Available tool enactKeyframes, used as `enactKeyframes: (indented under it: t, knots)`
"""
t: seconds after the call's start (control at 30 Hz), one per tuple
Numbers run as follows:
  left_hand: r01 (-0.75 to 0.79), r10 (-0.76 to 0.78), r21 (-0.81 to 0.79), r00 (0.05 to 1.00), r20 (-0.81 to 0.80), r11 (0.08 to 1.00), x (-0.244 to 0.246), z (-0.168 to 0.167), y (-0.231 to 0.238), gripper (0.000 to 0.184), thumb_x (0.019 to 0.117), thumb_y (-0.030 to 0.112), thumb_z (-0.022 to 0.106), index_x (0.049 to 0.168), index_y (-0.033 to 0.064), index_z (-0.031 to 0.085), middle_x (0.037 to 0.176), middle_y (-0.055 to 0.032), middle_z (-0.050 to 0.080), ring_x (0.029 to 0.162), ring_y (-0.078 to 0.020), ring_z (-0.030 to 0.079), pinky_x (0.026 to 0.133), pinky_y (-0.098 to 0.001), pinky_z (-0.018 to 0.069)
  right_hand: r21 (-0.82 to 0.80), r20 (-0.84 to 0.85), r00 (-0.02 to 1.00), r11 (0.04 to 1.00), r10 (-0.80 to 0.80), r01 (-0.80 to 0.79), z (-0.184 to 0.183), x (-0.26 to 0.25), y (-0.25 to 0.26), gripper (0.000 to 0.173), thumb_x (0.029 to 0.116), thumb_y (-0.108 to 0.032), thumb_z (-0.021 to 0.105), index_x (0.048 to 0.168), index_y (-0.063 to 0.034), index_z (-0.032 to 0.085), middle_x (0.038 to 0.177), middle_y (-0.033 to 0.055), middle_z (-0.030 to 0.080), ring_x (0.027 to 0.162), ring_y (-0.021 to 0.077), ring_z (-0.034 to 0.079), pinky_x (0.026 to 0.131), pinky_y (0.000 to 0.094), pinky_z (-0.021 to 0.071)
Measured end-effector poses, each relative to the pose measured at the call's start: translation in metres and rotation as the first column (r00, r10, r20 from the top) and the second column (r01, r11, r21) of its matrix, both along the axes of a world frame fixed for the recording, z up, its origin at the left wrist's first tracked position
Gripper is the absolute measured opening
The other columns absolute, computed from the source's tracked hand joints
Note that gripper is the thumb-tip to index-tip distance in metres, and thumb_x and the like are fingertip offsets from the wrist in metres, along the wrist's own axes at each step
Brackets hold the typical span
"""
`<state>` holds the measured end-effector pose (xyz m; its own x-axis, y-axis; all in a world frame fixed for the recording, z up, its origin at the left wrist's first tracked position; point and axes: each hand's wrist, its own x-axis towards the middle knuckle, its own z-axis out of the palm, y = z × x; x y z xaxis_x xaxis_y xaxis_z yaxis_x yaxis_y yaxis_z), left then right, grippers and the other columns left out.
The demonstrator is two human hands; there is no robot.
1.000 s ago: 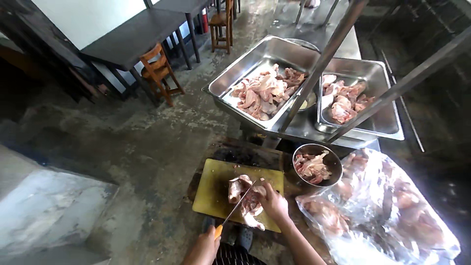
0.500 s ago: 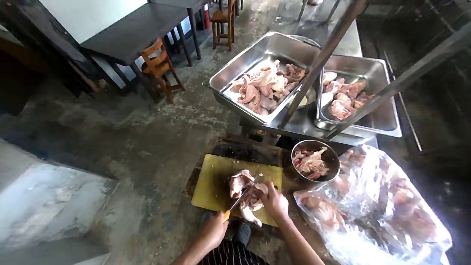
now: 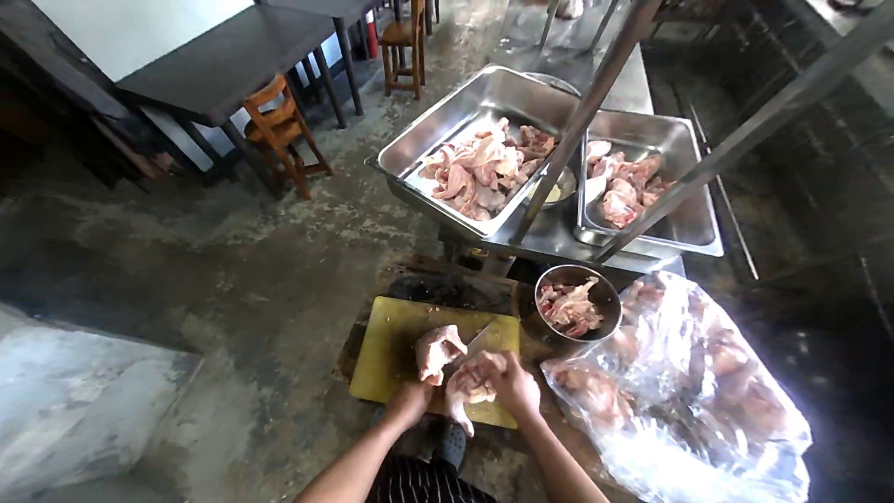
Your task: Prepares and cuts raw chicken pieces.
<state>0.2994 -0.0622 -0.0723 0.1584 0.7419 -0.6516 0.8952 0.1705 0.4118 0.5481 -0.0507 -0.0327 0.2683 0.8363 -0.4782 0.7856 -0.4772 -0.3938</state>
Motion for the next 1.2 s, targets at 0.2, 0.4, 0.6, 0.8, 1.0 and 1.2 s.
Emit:
enactKeyframes:
  t: [0.2,0.4,0.6,0.8,1.0,1.2]
  knots:
    - [-0.112,0.113,0.01,0.994,-0.011,0.994,-0.034,-0.002,-0.023,0.054,0.1084,0.044,0.048,0.149,0.0081,0.047,0.128,-0.0198,0.068,0.119,-0.0347,0.067,0.102,-0.0553,0.0539,-0.005,-0.224,0.873,0.896,-0.434,0.444,-0.024,0.038,-0.007,0.061,0.0967,-0.046,0.066,0.143,-0.0093,0.053,0.119,0.0233,0.069,0.108,0.0417,0.067,0.091,0.0652,0.0525]
    - [-0.149,0.154,0.094,0.987,-0.047,0.984,-0.042,0.039,-0.034,0.058,0.1076,0.051,0.045,0.15,0.0118,0.047,0.117,-0.0174,0.072,0.11,-0.0341,0.071,0.096,-0.056,0.056,-0.133,-0.106,0.91,0.913,-0.4,0.386,0.001,0.019,0.005,0.072,0.095,-0.058,0.064,0.142,-0.0047,0.053,0.121,0.0222,0.069,0.112,0.0399,0.067,0.096,0.0613,0.0523]
    - [-0.433,0.457,0.255,0.889,-0.038,0.864,-0.053,0.084,0.004,0.049,0.1091,0.038,0.05,0.146,0.0056,0.049,0.116,-0.0203,0.071,0.107,-0.0342,0.071,0.096,-0.0537,0.0563,0.108,-0.183,0.981,0.991,-0.061,0.082,-0.002,0.02,0.001,0.081,0.0872,-0.04,0.08,0.154,-0.0146,0.041,0.143,0.0261,0.053,0.124,0.0444,0.059,0.098,0.0616,0.0526]
    - [-0.357,0.403,0.239,0.897,-0.18,0.903,-0.062,0.091,0.024,0.046,0.1078,0.04,0.051,0.144,0.0117,0.053,0.111,-0.019,0.073,0.105,-0.0358,0.072,0.092,-0.0561,0.0573,-0.001,-0.346,0.836,0.891,0.425,-0.453,0.031,0.04,-0.006,0.109,0.0755,-0.008,0.086,0.162,-0.0394,0.028,0.171,0.0198,0.006,0.144,0.0407,0.042,0.104,0.0548,0.052]
    - [-0.361,0.385,0.276,0.922,-0.036,0.891,-0.066,0.073,-0.024,0.046,0.1083,0.04,0.051,0.14,0.0067,0.054,0.108,-0.0185,0.072,0.102,-0.0332,0.073,0.092,-0.053,0.0578,0.021,0.154,0.777,0.784,0.611,-0.62,0.017,0.038,-0.006,0.063,0.0873,-0.019,0.075,0.146,-0.0208,0.055,0.158,0.0195,0.041,0.136,0.0428,0.049,0.106,0.0608,0.047]
    - [-0.329,0.329,0.032,0.944,-0.003,0.944,-0.053,0.042,-0.067,0.051,0.1075,0.042,0.051,0.146,0.0089,0.051,0.12,-0.0185,0.071,0.113,-0.0334,0.07,0.1,-0.0536,0.0545,0.183,0.01,0.824,0.809,0.567,-0.559,-0.008,0.025,0.027,0.042,0.089,-0.028,0.075,0.129,-0.0166,0.069,0.135,0.0093,0.063,0.127,0.0289,0.06,0.106,0.0505,0.0511]
